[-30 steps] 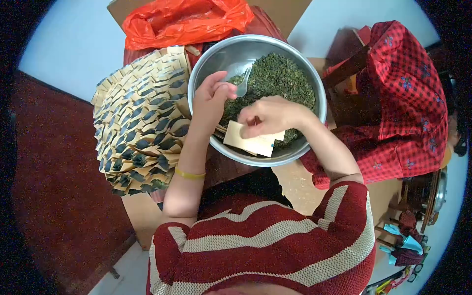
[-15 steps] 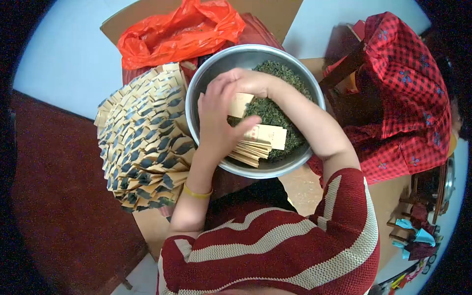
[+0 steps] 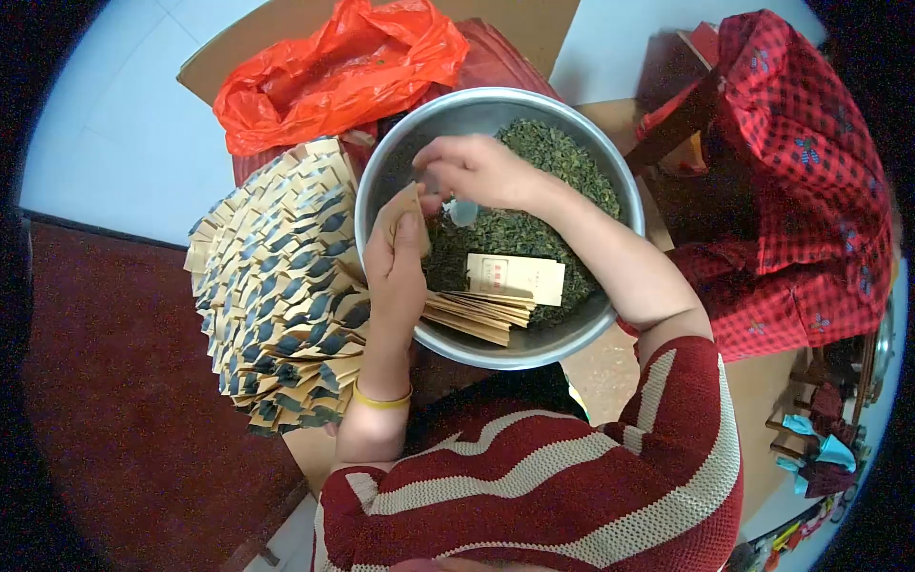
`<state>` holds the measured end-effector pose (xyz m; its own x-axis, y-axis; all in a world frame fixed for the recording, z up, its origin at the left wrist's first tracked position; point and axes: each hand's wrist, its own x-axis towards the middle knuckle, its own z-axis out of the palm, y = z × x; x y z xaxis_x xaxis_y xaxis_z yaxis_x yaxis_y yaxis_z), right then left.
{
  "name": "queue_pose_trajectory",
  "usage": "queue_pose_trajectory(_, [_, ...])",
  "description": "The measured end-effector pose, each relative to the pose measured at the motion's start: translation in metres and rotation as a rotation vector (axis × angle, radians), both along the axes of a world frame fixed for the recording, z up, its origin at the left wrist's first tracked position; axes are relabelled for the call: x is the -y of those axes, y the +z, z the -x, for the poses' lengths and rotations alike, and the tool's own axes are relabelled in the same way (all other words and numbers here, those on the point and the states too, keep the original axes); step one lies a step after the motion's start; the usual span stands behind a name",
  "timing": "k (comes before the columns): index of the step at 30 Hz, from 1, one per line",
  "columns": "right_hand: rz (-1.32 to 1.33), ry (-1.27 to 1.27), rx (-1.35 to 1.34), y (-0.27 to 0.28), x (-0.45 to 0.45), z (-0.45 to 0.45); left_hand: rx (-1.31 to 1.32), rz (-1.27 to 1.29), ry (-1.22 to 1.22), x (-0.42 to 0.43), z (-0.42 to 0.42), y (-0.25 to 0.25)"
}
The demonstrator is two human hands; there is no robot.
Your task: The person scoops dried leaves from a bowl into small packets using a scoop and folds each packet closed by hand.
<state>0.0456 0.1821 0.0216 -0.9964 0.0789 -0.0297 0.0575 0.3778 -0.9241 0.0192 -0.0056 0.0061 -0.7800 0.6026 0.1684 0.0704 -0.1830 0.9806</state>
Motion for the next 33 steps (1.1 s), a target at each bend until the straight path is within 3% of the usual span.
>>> queue_pose_trajectory(2, [-0.166,-0.152,-0.239,0.01,0.002,-0.004,0.086,0.025,-0.056,0.004,0.003,-0.005])
queue_pose_trajectory(9, [-0.542,-0.028,-0.632,0.031,0.024,-0.02,0.186,-0.027,-0.111,0.0,0.004,-0.006])
queue_pose_trajectory(22, [-0.608,0.049,-0.616,0.03,0.025,-0.027,0.379,-0.048,-0.097,0.002,0.002,0.003])
queue_pose_trajectory(33, [-0.833,0.285,-0.462,0.042,0.052,-0.042,0.688,-0.307,-0.087,0.007,0.017,-0.007])
